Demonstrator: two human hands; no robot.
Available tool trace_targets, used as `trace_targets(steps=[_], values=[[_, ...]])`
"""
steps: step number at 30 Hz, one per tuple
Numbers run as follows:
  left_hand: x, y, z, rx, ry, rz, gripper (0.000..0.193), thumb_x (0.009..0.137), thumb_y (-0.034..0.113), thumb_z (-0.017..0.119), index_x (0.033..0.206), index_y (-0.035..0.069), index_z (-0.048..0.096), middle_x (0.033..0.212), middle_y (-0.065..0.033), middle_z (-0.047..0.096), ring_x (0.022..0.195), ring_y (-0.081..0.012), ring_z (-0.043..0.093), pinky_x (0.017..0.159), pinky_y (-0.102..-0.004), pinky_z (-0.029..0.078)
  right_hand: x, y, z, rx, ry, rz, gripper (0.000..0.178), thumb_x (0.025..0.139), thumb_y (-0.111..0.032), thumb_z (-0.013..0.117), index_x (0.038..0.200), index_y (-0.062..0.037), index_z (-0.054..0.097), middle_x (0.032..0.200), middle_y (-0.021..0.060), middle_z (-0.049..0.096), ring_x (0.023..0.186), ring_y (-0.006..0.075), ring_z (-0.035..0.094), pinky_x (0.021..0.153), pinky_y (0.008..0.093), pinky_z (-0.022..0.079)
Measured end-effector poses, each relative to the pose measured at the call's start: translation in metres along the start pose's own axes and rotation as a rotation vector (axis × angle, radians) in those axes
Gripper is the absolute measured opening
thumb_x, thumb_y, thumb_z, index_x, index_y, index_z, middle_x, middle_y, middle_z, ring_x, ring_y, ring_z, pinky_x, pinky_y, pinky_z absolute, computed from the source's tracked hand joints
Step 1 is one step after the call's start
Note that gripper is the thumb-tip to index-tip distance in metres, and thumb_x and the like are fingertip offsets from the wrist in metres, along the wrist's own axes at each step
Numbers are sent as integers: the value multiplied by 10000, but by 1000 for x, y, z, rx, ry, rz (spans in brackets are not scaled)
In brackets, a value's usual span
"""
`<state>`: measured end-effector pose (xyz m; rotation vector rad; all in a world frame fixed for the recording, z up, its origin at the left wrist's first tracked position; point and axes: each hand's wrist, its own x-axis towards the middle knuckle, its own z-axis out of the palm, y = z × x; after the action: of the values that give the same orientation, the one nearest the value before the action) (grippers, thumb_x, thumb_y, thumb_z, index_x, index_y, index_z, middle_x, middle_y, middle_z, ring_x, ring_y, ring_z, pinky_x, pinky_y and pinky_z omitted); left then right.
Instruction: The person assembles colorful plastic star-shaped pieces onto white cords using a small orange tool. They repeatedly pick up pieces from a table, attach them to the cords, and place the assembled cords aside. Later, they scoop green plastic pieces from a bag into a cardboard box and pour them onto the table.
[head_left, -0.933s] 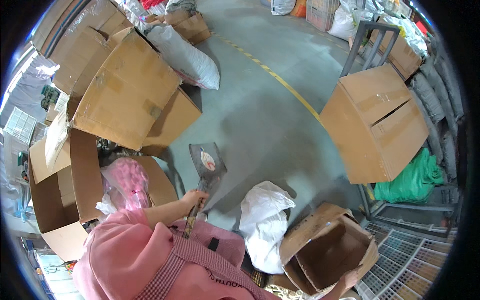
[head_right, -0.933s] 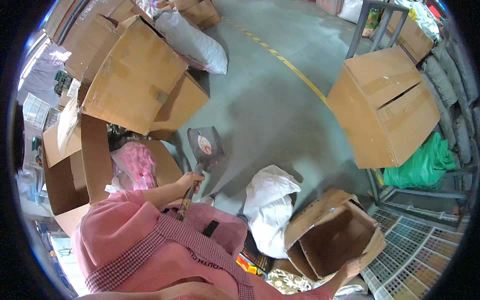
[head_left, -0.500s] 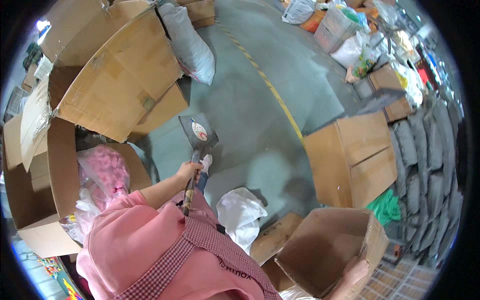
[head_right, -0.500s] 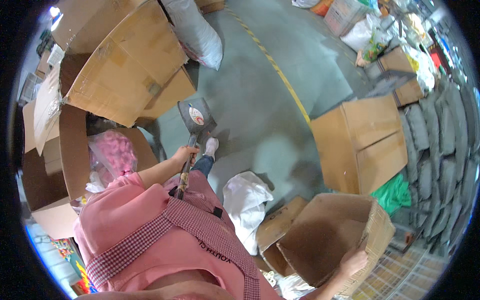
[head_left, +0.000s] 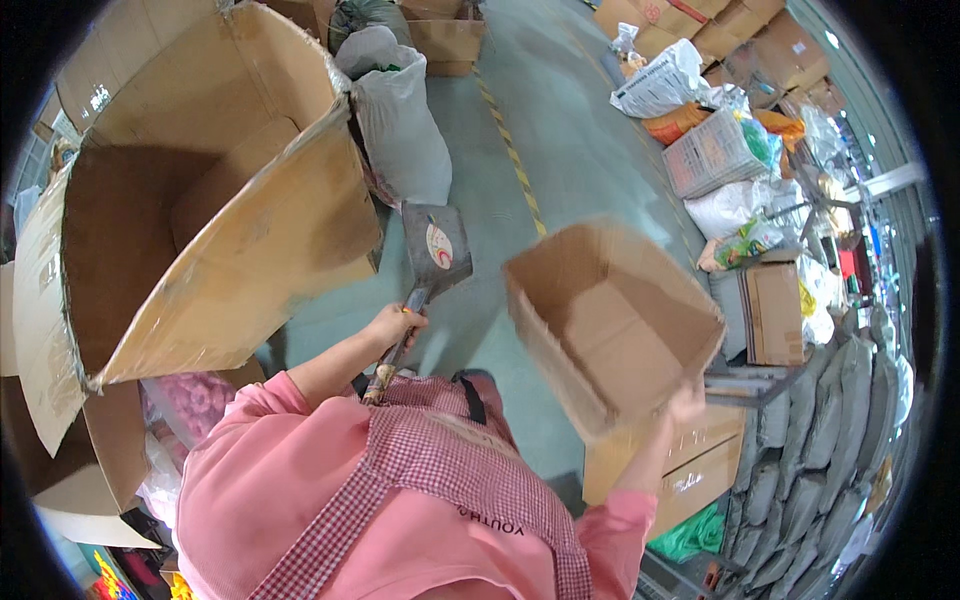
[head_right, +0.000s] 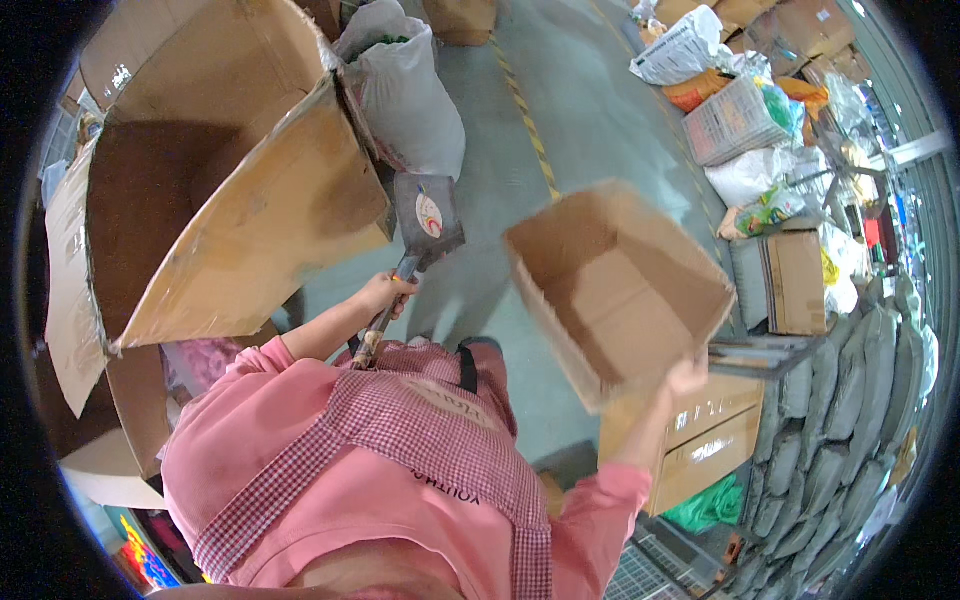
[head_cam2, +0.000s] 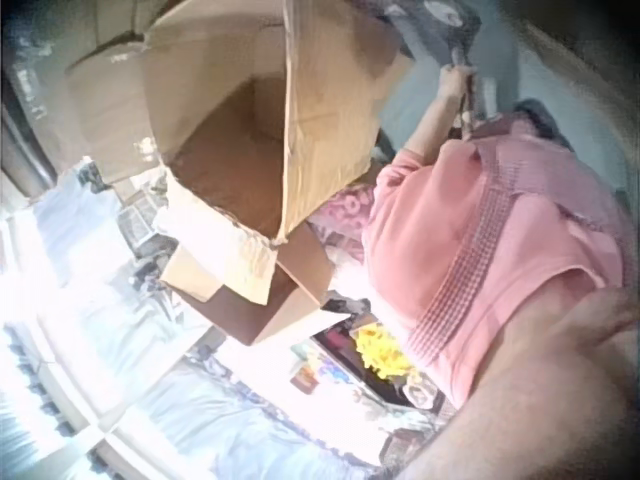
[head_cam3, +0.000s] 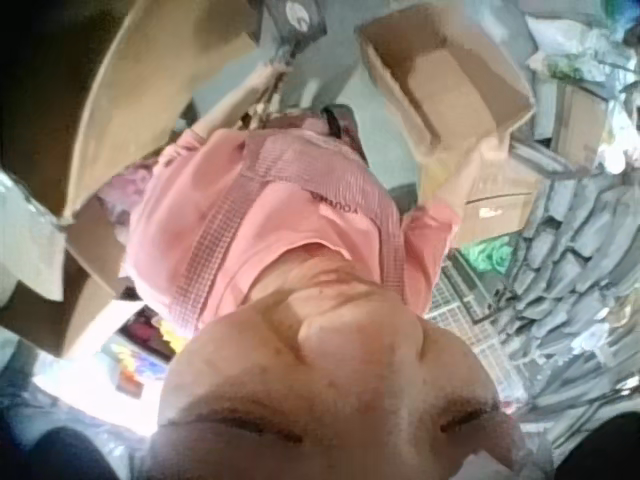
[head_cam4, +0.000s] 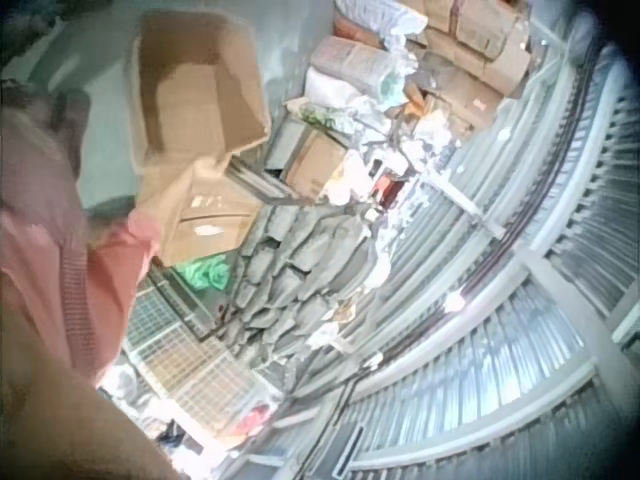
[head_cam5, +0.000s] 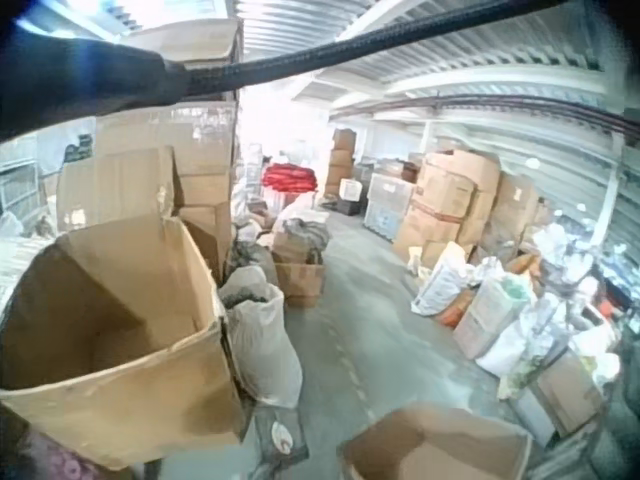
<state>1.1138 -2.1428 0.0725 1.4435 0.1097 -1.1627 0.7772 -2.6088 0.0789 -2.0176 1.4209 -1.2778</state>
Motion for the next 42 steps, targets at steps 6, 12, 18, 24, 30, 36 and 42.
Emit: trace_targets(steps=[6, 12, 18, 24, 30, 36, 42], values=[[92, 90, -11, -70, 114, 144, 228, 764, 140, 611, 918, 23, 490, 585, -30, 473, 408, -136, 459, 374, -302, 373, 54, -151, 289, 313, 68, 209, 349, 728, 16, 541, 1064, 99, 582, 917, 191, 652, 760, 229, 585, 703, 341, 466], [185, 156, 8, -120, 298, 184, 277, 748, 162, 631, 950, 14, 511, 596, -39, 496, 418, -138, 467, 387, -292, 369, 41, -167, 508, 357, -456, 624, 597, 799, -90, 539, 1315, 76, 289, 1190, 232, 515, 977, 342, 572, 851, 436, 467], [253, 239, 22, 231, 639, 203, 416, 727, 167, 621, 1078, -4, 480, 695, -135, 582, 572, -273, 576, 523, -379, 451, -26, -344, 543, 919, -1948, 939, 476, 887, -371, 533, 1234, -90, 368, 1122, 136, 516, 1014, 226, 515, 846, 400, 434], [302, 314, 2, 394, 809, 512, 623, 700, 178, 611, 1249, 19, 364, 956, -248, 587, 842, -431, 565, 719, -486, 463, -24, -437, 618, 678, -1847, 449, 203, 852, -219, 583, 858, -16, 594, 793, 25, 575, 673, 113, 542, 567, 271, 450], [319, 377, -53, 440, 884, 738, 329, 781, 225, 564, 1061, 52, 586, 828, -180, 627, 784, -370, 599, 669, -449, 481, -8, -512, 693, 771, -1720, 202, 135, 832, -110, 537, 804, 17, 501, 754, 80, 553, 630, 148, 545, 553, 278, 451], [389, 360, -198, 541, 1744, 94, 408, 820, 148, 521, 1219, 78, 475, 1279, -145, 429, 1137, -351, 420, 913, -468, 376, -25, -579, 770, 268, -1947, -602, 362, 799, -117, 551, 1124, -5, 436, 787, 168, 590, 707, 278, 601, 626, 354, 482], [462, 214, -251, 271, 1643, -588, 586, 882, 382, 433, 1391, 208, 200, 1322, -201, 338, 1128, -377, 459, 897, -512, 371, -101, -617, 825, -236, -1663, -1728, 748, 790, -149, 555, 1404, -43, 141, 929, 264, 603, 860, 409, 592, 756, 475, 462]])
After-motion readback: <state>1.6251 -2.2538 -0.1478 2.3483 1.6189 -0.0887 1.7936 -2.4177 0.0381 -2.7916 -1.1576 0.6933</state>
